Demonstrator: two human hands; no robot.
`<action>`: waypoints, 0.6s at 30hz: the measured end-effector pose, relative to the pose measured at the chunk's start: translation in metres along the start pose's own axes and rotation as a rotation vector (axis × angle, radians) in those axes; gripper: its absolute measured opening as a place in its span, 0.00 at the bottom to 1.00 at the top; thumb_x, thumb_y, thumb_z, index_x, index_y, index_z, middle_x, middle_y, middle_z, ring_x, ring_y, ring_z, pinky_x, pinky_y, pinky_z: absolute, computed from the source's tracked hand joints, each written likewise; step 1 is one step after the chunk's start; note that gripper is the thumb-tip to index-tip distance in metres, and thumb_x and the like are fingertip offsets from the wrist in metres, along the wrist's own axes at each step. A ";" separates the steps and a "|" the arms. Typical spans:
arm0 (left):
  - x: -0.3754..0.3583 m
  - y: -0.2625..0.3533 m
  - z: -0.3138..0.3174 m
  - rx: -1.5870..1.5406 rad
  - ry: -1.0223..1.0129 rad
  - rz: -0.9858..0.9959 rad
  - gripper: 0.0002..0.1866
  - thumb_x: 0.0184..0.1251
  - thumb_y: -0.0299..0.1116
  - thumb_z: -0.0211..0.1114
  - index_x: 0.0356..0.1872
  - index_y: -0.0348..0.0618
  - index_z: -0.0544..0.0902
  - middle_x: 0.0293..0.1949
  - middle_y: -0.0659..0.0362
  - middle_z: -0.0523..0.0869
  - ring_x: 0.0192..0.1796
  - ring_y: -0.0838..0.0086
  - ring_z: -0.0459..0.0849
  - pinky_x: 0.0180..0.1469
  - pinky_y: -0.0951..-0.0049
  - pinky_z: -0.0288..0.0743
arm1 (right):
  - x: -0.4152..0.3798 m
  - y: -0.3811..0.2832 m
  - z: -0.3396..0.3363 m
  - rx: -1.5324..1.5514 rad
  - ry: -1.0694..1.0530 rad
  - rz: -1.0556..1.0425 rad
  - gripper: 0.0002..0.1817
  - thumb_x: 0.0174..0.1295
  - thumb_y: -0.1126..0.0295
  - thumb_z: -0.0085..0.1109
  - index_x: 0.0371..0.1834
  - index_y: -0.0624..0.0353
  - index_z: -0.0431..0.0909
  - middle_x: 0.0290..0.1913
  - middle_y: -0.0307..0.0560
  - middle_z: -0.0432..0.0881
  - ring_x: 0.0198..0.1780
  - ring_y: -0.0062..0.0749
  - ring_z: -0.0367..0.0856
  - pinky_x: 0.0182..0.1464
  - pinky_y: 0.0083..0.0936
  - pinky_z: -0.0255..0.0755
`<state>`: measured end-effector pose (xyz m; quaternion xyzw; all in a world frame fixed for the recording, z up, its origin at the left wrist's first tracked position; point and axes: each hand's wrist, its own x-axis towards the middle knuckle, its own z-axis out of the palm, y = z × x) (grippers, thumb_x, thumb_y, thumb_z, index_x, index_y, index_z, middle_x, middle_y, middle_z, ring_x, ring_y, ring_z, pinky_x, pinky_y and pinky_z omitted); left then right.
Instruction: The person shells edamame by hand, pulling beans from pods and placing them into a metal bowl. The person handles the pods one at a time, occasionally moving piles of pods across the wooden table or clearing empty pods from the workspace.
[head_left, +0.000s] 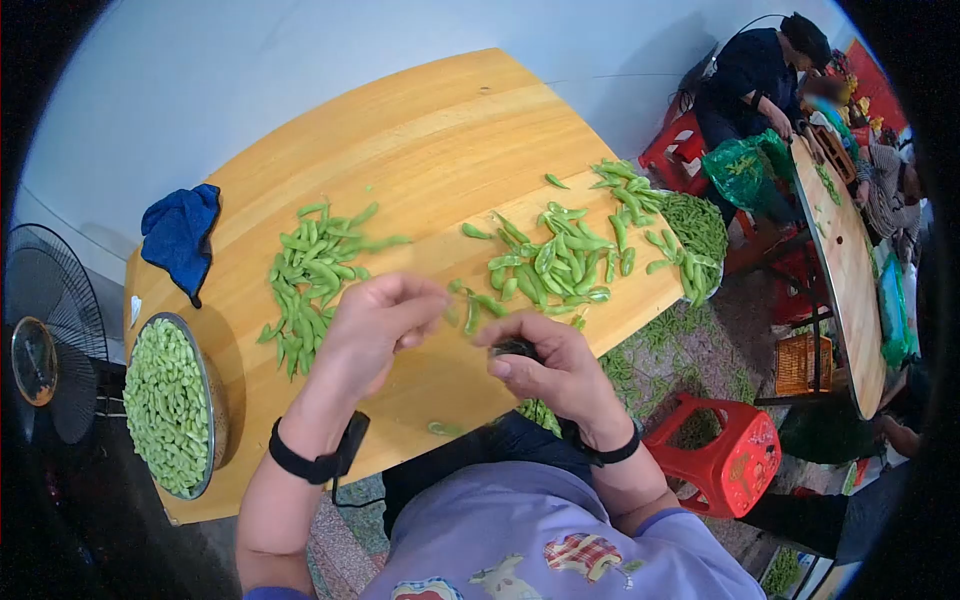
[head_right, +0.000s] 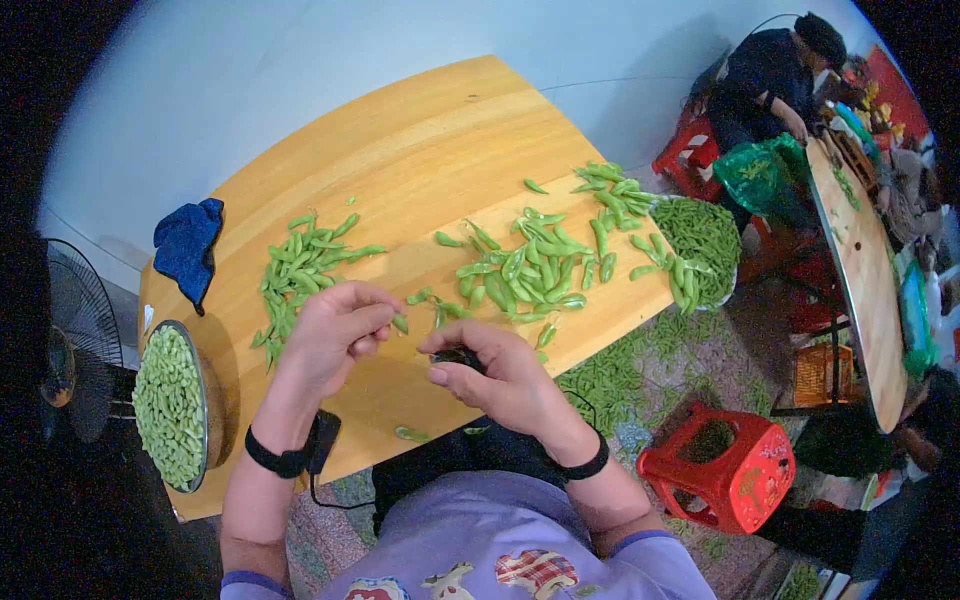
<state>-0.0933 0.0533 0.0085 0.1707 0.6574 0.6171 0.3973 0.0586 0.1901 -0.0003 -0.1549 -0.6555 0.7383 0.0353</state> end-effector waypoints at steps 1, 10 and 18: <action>-0.005 -0.002 0.001 -0.164 -0.003 -0.037 0.03 0.57 0.26 0.61 0.29 0.38 0.80 0.23 0.66 0.78 0.25 0.85 0.72 0.27 0.84 0.64 | 0.002 0.000 0.001 0.082 -0.051 0.016 0.11 0.57 0.72 0.59 0.41 0.65 0.74 0.25 0.32 0.70 0.26 0.13 0.66 0.26 0.13 0.62; -0.026 -0.001 0.017 -0.079 -0.074 0.196 0.02 0.57 0.23 0.61 0.30 0.39 0.80 0.25 0.64 0.79 0.25 0.85 0.72 0.28 0.86 0.64 | 0.000 -0.002 0.012 -0.153 -0.043 -0.262 0.10 0.58 0.73 0.58 0.40 0.67 0.74 0.26 0.36 0.72 0.28 0.16 0.67 0.29 0.16 0.63; -0.036 0.007 0.018 0.035 -0.096 0.225 0.02 0.56 0.22 0.59 0.27 0.36 0.79 0.24 0.63 0.79 0.28 0.83 0.74 0.32 0.82 0.68 | -0.004 -0.002 0.013 -0.454 0.014 -0.453 0.09 0.54 0.73 0.60 0.35 0.65 0.75 0.23 0.43 0.74 0.25 0.23 0.70 0.28 0.22 0.65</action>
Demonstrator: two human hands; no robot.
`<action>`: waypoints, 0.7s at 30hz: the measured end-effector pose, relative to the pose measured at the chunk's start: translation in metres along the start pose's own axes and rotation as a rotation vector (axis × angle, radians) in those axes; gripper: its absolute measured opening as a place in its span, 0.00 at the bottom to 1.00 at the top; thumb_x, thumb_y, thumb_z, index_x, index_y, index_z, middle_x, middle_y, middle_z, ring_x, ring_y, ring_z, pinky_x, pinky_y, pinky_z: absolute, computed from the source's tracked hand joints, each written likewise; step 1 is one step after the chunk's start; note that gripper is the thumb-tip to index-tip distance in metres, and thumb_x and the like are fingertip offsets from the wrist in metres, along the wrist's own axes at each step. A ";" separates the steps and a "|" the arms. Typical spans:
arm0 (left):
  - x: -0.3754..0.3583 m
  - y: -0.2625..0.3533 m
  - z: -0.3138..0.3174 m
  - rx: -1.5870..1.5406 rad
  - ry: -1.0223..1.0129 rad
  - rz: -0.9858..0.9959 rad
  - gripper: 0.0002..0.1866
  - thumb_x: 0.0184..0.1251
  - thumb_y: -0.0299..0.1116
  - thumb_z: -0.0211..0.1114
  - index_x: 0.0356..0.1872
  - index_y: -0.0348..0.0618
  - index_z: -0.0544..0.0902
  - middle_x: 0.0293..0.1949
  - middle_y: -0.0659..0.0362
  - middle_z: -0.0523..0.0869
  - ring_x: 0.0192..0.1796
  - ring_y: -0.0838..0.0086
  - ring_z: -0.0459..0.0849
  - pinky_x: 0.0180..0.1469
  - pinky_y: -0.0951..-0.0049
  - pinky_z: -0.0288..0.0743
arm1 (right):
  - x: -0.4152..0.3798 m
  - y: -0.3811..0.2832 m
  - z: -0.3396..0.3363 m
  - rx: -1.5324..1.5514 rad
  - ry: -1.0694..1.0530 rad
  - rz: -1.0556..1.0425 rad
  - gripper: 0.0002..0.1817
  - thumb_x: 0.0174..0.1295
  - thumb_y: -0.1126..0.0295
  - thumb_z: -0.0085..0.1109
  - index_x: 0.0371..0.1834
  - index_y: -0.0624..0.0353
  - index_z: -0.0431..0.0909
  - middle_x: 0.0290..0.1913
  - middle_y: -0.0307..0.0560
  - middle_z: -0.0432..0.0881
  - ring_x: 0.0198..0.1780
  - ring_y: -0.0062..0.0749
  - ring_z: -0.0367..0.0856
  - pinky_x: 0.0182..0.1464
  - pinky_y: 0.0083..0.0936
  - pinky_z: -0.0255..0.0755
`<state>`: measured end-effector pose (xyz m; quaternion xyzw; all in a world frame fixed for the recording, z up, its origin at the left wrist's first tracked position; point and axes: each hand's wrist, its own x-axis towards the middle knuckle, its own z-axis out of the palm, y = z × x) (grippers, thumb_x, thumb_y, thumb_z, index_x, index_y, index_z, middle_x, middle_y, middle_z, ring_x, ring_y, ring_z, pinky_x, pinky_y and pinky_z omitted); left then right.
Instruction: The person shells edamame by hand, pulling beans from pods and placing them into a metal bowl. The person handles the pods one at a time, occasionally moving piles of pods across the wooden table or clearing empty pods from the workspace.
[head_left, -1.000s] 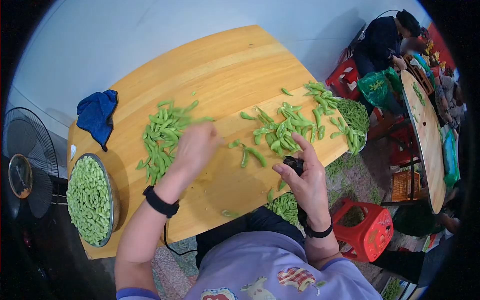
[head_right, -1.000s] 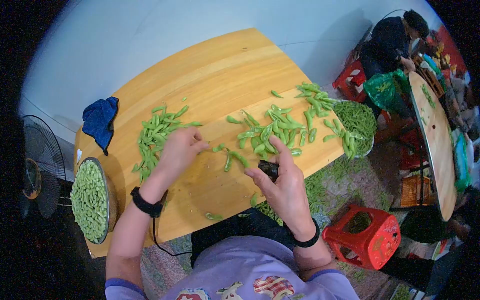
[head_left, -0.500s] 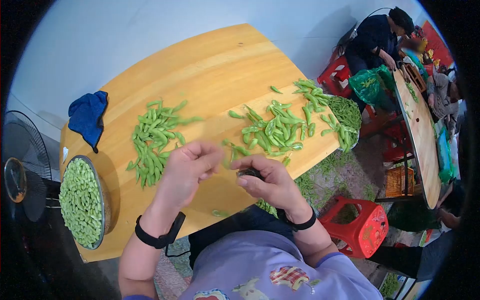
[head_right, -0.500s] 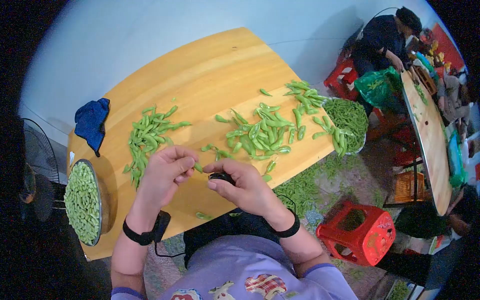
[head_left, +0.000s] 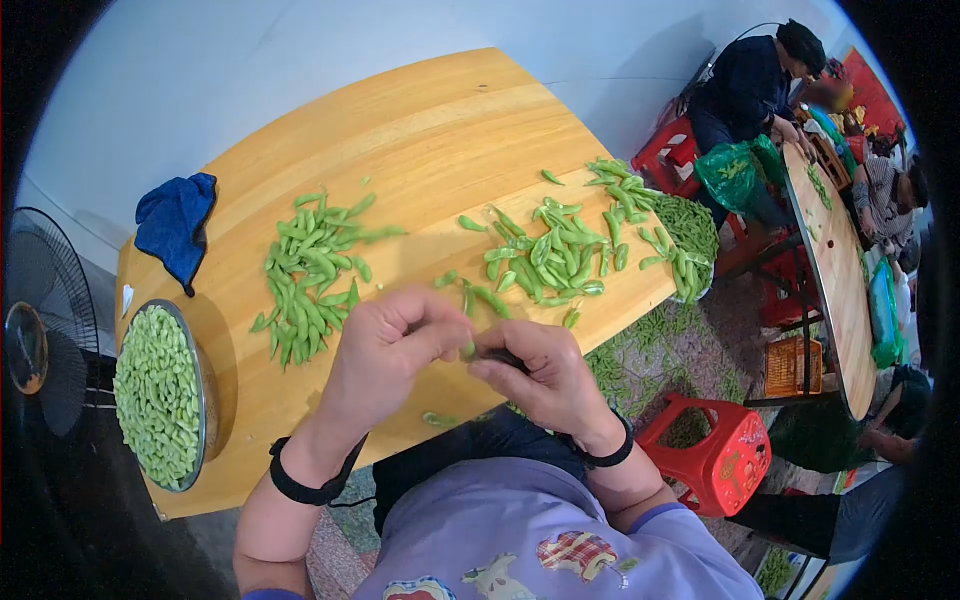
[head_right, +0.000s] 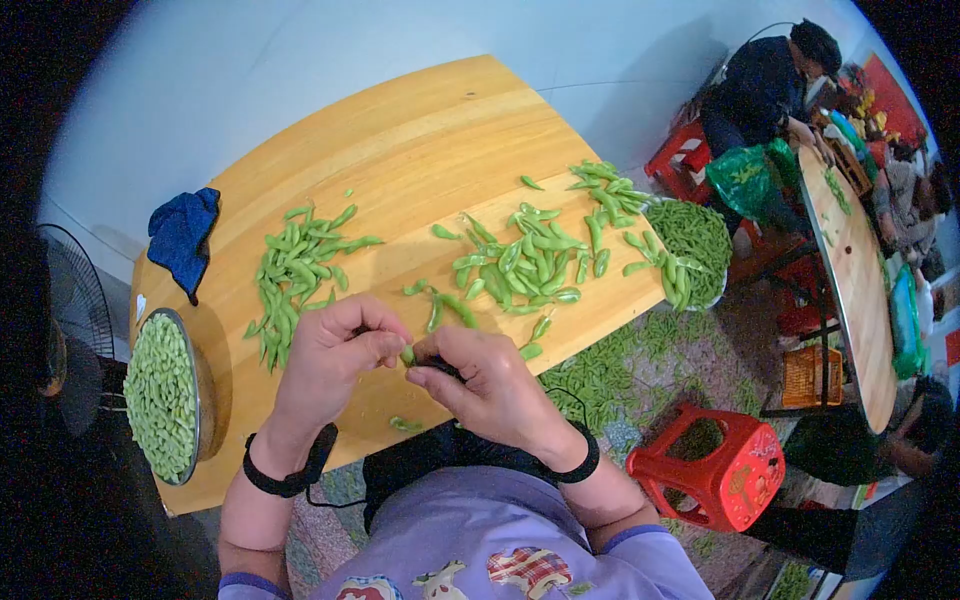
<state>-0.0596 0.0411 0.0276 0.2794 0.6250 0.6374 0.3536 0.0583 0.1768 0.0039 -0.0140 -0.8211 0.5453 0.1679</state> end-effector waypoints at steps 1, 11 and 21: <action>-0.001 -0.001 -0.001 0.039 -0.028 0.033 0.02 0.56 0.21 0.59 0.26 0.36 0.79 0.24 0.63 0.79 0.28 0.83 0.74 0.32 0.82 0.68 | -0.001 -0.002 0.000 0.172 -0.036 0.086 0.08 0.55 0.73 0.60 0.35 0.65 0.75 0.23 0.42 0.73 0.25 0.22 0.70 0.26 0.22 0.64; -0.004 -0.019 -0.005 -0.304 -0.244 0.071 0.02 0.55 0.23 0.62 0.27 0.39 0.77 0.27 0.61 0.76 0.27 0.82 0.73 0.28 0.85 0.66 | -0.005 -0.007 0.000 0.478 -0.088 0.225 0.07 0.56 0.74 0.58 0.36 0.65 0.75 0.22 0.38 0.74 0.21 0.21 0.68 0.22 0.23 0.62; -0.011 -0.011 0.000 -0.094 -0.209 -0.202 0.03 0.61 0.26 0.58 0.35 0.40 0.76 0.24 0.66 0.77 0.23 0.86 0.73 0.25 0.86 0.66 | -0.009 -0.017 -0.008 0.522 -0.053 0.427 0.06 0.53 0.75 0.61 0.32 0.65 0.76 0.18 0.44 0.73 0.21 0.17 0.69 0.24 0.17 0.63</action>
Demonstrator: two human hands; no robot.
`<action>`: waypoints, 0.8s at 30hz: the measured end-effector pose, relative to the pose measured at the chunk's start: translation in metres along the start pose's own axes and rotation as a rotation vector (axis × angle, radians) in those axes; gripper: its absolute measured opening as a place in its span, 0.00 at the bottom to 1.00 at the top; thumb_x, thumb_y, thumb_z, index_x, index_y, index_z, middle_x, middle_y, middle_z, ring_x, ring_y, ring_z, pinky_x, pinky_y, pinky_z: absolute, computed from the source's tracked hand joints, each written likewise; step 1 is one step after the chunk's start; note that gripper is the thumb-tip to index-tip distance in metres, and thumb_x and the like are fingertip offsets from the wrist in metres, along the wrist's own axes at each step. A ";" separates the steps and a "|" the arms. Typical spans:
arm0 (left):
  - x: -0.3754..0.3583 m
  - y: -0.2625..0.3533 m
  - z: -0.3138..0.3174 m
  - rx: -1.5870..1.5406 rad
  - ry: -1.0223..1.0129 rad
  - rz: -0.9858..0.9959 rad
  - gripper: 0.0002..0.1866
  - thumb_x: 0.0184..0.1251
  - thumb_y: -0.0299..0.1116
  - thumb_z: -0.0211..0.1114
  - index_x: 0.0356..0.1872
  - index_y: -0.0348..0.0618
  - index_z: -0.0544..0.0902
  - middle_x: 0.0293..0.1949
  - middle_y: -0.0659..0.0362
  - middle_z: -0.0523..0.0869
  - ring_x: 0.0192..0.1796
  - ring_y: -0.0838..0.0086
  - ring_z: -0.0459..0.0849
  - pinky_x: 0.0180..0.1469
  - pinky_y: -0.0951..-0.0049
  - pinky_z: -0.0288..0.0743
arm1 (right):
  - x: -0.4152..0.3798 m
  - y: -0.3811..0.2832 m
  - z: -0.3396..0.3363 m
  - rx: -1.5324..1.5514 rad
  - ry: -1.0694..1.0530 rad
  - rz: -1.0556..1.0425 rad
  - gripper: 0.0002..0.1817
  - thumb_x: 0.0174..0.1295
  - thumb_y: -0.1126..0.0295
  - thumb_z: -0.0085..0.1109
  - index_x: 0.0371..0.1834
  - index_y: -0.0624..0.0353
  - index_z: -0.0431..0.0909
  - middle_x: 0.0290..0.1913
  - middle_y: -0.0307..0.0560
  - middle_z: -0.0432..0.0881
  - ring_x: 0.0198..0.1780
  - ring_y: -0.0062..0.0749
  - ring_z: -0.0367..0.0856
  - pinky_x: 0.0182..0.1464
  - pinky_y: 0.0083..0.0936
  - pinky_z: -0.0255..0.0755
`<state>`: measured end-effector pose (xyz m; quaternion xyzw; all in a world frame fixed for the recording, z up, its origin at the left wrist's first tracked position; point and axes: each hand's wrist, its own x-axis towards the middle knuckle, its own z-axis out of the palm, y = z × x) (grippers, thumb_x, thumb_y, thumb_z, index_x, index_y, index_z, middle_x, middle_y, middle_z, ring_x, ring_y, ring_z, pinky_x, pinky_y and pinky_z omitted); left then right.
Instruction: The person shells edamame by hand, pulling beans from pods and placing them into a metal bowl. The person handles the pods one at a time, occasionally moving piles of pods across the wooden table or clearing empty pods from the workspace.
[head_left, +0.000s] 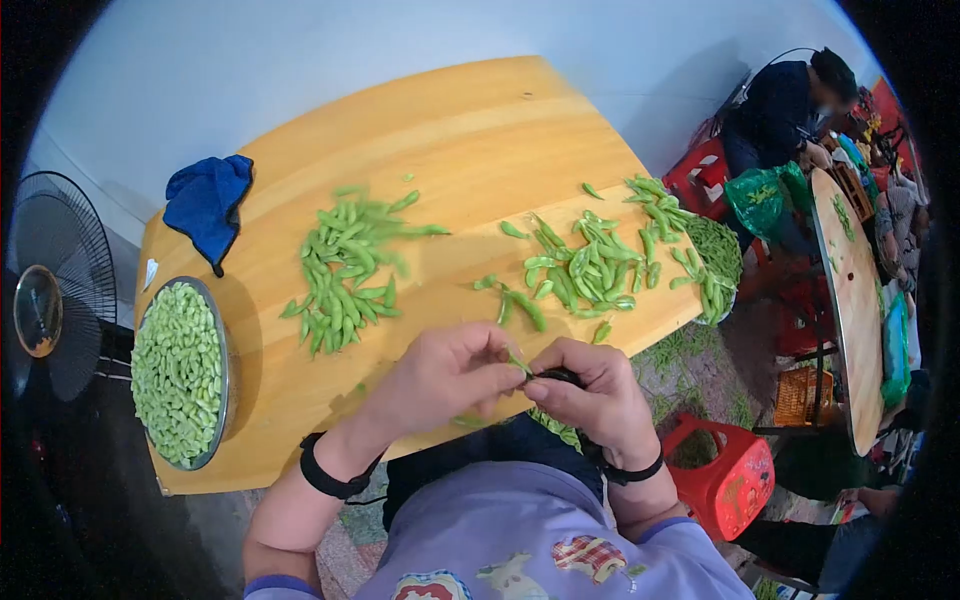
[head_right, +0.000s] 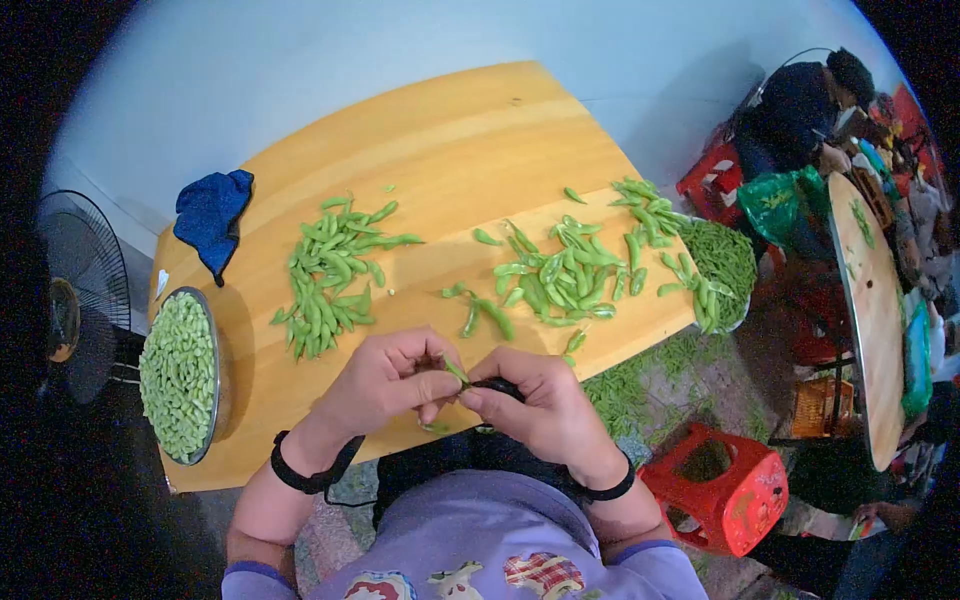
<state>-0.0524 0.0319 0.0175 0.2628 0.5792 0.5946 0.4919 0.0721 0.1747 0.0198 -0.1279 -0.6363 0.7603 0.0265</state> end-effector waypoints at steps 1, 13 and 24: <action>0.000 -0.002 -0.001 0.032 -0.033 0.046 0.05 0.61 0.26 0.58 0.37 0.39 0.75 0.24 0.65 0.77 0.23 0.86 0.73 0.25 0.86 0.66 | -0.001 -0.003 -0.003 0.049 -0.012 0.113 0.06 0.53 0.76 0.60 0.33 0.66 0.76 0.18 0.42 0.72 0.22 0.13 0.68 0.24 0.15 0.63; 0.074 0.022 -0.067 1.012 0.491 0.292 0.08 0.56 0.30 0.61 0.32 0.35 0.77 0.29 0.48 0.78 0.35 0.58 0.78 0.38 0.65 0.71 | 0.019 0.002 -0.016 -0.643 0.603 -0.277 0.17 0.54 0.76 0.58 0.48 0.67 0.70 0.25 0.53 0.76 0.23 0.35 0.74 0.27 0.27 0.68; 0.097 0.013 -0.080 1.075 0.391 0.262 0.06 0.56 0.28 0.61 0.29 0.36 0.78 0.25 0.56 0.77 0.27 0.69 0.76 0.30 0.70 0.69 | 0.012 0.007 -0.021 -0.410 0.294 -0.191 0.10 0.53 0.76 0.61 0.38 0.65 0.73 0.29 0.47 0.77 0.31 0.22 0.74 0.33 0.19 0.69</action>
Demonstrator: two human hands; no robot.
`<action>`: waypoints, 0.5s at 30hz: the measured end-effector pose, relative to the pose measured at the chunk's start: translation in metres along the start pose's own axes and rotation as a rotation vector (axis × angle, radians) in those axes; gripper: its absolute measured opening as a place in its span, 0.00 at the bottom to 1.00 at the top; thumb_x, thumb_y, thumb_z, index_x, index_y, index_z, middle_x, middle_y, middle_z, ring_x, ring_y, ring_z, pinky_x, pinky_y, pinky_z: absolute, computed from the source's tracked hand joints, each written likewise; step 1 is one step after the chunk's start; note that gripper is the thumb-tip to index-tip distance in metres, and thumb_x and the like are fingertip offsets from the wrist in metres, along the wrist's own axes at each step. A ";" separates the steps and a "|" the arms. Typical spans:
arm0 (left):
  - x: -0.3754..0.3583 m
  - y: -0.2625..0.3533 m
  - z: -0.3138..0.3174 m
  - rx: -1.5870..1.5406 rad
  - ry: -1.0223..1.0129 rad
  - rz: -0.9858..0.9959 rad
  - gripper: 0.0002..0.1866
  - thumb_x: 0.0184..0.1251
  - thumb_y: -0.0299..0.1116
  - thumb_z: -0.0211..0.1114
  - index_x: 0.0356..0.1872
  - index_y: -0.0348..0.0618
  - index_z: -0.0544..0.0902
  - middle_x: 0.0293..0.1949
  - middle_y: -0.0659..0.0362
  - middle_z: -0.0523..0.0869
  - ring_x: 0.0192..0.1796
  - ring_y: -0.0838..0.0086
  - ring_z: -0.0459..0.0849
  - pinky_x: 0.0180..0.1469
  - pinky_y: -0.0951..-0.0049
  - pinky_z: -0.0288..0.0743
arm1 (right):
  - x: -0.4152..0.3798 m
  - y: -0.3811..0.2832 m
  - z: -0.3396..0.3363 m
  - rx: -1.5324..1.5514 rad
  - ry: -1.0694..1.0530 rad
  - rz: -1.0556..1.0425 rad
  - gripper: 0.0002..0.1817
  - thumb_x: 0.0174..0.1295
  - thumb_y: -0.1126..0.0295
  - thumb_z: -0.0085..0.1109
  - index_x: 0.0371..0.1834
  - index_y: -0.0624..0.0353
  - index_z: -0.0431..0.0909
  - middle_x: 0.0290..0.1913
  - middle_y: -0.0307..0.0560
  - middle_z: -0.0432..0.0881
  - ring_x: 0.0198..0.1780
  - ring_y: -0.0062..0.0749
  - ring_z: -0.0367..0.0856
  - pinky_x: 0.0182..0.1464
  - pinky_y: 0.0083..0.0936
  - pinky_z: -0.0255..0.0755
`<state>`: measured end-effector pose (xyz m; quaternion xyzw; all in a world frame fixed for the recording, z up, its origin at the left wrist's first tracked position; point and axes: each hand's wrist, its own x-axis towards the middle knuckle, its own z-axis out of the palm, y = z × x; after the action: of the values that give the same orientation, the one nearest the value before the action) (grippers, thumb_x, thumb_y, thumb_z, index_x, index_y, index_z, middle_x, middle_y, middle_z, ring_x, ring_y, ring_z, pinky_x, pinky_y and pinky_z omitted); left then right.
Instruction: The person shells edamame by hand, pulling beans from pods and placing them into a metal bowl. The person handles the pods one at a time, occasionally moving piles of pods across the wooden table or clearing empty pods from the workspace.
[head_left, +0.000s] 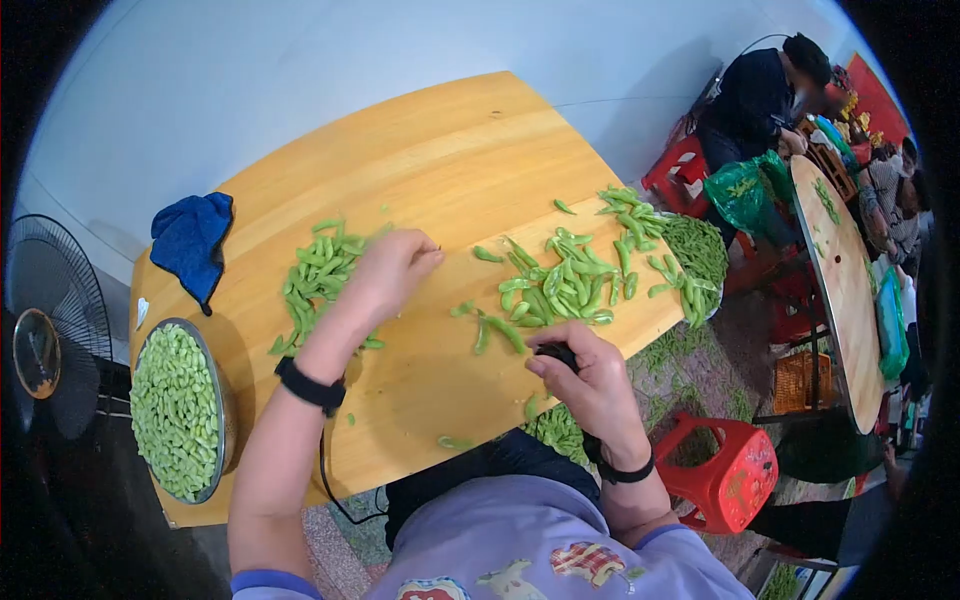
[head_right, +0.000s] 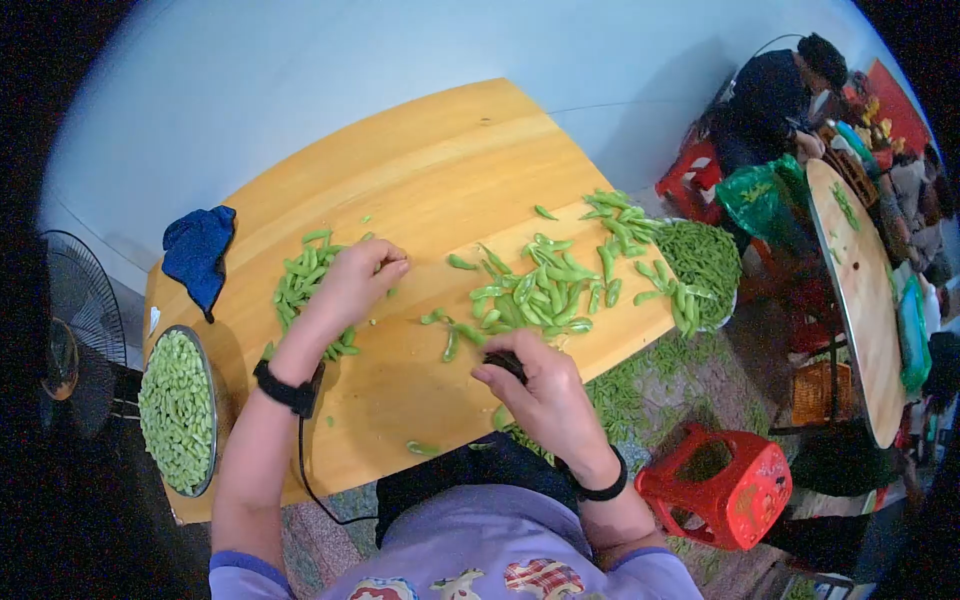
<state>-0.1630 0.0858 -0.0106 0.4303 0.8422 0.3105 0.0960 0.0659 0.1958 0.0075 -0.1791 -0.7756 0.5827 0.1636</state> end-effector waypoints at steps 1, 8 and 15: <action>-0.010 0.018 -0.005 -0.231 -0.044 -0.087 0.05 0.58 0.28 0.60 0.30 0.36 0.79 0.23 0.61 0.76 0.25 0.76 0.75 0.27 0.76 0.68 | 0.004 0.000 0.000 0.070 -0.027 0.023 0.10 0.54 0.76 0.60 0.39 0.65 0.74 0.30 0.45 0.78 0.31 0.22 0.74 0.34 0.19 0.69; -0.060 0.052 0.000 -1.163 -0.183 -0.228 0.06 0.60 0.26 0.57 0.35 0.37 0.81 0.23 0.67 0.76 0.23 0.88 0.67 0.23 0.88 0.58 | 0.017 -0.005 0.003 0.187 -0.228 0.020 0.11 0.57 0.75 0.58 0.43 0.64 0.75 0.32 0.42 0.79 0.32 0.19 0.73 0.34 0.18 0.69; -0.070 0.064 -0.002 -1.094 -0.177 -0.161 0.05 0.57 0.23 0.60 0.34 0.38 0.82 0.23 0.67 0.77 0.22 0.88 0.66 0.23 0.87 0.57 | 0.014 -0.007 -0.001 0.087 -0.310 -0.095 0.12 0.56 0.72 0.60 0.42 0.64 0.75 0.30 0.45 0.78 0.31 0.23 0.74 0.33 0.21 0.69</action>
<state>-0.0788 0.0585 0.0219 0.2766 0.5771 0.6567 0.3990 0.0535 0.2019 0.0149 -0.0431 -0.7732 0.6280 0.0769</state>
